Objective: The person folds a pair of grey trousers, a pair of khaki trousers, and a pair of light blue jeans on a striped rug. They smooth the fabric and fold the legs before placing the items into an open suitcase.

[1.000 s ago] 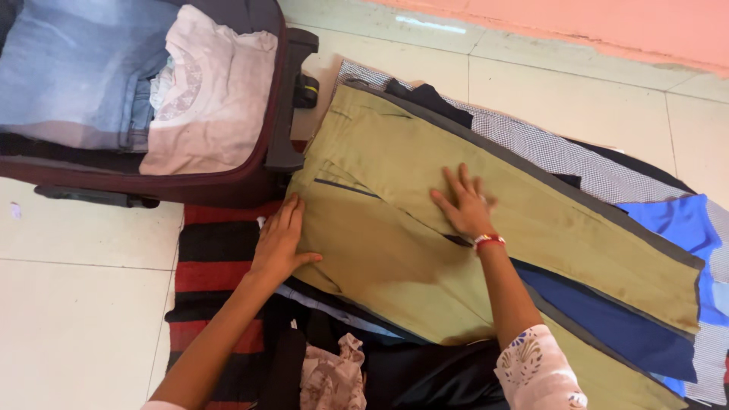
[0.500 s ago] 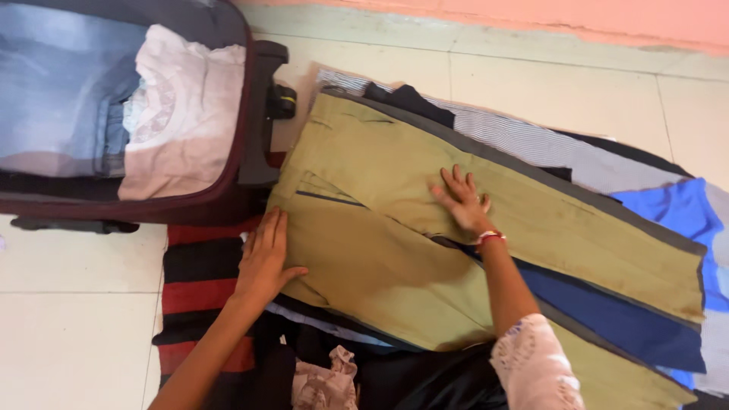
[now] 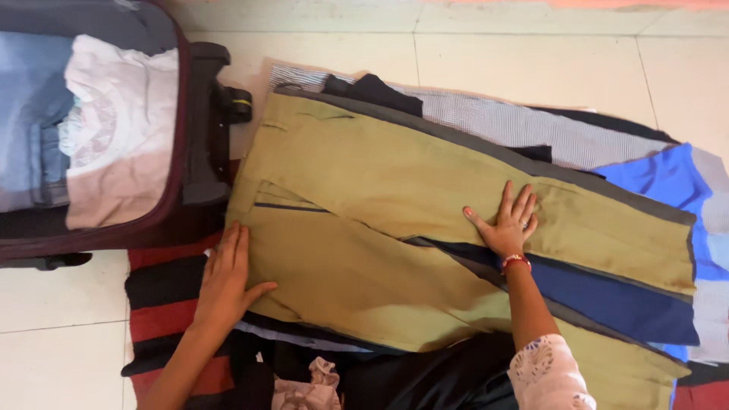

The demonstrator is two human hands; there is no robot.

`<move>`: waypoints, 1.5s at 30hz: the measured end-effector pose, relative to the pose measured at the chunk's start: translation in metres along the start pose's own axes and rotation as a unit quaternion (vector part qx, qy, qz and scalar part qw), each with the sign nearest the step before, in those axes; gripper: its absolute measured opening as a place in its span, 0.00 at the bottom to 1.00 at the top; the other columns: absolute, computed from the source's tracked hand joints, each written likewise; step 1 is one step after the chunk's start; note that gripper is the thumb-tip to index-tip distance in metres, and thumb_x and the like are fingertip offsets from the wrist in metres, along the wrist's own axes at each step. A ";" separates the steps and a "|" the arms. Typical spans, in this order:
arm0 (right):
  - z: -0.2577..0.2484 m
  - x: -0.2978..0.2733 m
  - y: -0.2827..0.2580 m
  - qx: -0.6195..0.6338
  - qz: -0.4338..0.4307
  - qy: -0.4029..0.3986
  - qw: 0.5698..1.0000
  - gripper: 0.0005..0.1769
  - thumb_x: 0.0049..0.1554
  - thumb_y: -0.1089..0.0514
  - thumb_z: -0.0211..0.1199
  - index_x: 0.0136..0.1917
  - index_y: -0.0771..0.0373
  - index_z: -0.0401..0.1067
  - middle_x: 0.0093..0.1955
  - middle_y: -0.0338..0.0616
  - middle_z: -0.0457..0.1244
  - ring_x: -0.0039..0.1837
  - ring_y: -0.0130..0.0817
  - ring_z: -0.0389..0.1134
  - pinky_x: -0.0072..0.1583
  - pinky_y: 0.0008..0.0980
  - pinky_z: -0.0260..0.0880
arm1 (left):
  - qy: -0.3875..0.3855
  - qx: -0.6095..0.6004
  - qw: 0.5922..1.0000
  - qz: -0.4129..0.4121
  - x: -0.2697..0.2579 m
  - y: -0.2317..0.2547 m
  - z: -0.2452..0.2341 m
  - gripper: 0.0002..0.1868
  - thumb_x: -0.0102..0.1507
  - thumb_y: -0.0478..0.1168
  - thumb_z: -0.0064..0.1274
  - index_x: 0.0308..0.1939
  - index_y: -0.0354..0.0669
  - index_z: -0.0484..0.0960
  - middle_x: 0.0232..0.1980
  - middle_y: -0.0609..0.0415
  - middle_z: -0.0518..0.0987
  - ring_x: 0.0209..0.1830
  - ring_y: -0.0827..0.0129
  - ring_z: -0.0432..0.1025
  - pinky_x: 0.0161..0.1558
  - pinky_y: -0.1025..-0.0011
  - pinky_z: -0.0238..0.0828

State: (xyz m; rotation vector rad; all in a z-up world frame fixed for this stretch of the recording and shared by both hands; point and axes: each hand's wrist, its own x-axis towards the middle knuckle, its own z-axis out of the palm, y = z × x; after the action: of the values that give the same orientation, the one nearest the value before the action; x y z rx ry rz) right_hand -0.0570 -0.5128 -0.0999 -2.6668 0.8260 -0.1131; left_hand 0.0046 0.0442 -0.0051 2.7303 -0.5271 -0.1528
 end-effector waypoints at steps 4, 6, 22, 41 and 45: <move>0.011 0.023 0.026 -0.011 0.039 -0.086 0.995 0.68 0.44 0.15 0.59 0.85 0.43 0.38 0.88 0.53 0.23 0.87 0.53 0.20 0.76 0.68 0.23 | -0.003 0.008 1.000 -0.001 -0.003 -0.001 0.007 0.61 0.47 0.57 0.66 0.76 0.36 0.52 0.80 0.45 0.52 0.79 0.48 0.52 0.72 0.46 0.53; 0.008 0.044 0.041 -0.006 0.085 -0.168 0.982 0.66 0.44 0.14 0.57 0.85 0.39 0.37 0.88 0.48 0.22 0.87 0.50 0.19 0.77 0.67 0.22 | 0.009 0.004 1.000 0.009 -0.002 0.000 0.008 0.62 0.46 0.58 0.66 0.76 0.36 0.51 0.80 0.44 0.52 0.78 0.47 0.52 0.71 0.45 0.53; -0.062 0.016 0.113 -0.003 0.193 -0.131 0.972 0.74 0.38 0.11 0.55 0.85 0.38 0.29 0.88 0.49 0.17 0.85 0.57 0.11 0.74 0.74 0.14 | -0.009 0.017 1.000 0.009 0.000 -0.005 0.012 0.63 0.47 0.60 0.63 0.76 0.34 0.50 0.80 0.41 0.51 0.77 0.45 0.53 0.71 0.48 0.53; -0.106 0.015 0.290 -0.024 0.226 -0.143 0.963 0.74 0.39 0.15 0.61 0.86 0.49 0.41 0.87 0.59 0.29 0.85 0.66 0.27 0.79 0.58 0.35 | 0.000 -0.005 1.000 0.014 0.002 0.008 0.001 0.61 0.46 0.56 0.65 0.75 0.30 0.53 0.80 0.37 0.53 0.77 0.42 0.55 0.70 0.50 0.56; -0.125 0.050 0.305 -0.130 0.266 -0.280 0.913 0.74 0.39 0.13 0.57 0.86 0.46 0.36 0.88 0.50 0.29 0.87 0.59 0.28 0.79 0.61 0.34 | -0.012 0.001 1.000 0.007 0.007 0.007 0.002 0.61 0.46 0.56 0.65 0.75 0.29 0.54 0.80 0.34 0.52 0.75 0.40 0.57 0.69 0.50 0.58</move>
State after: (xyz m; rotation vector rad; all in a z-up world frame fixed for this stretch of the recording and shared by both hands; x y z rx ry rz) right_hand -0.2003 -0.8137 -0.0908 -2.3690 1.3763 0.9053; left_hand 0.0083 0.0348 -0.0048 2.7283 -0.5535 -0.1829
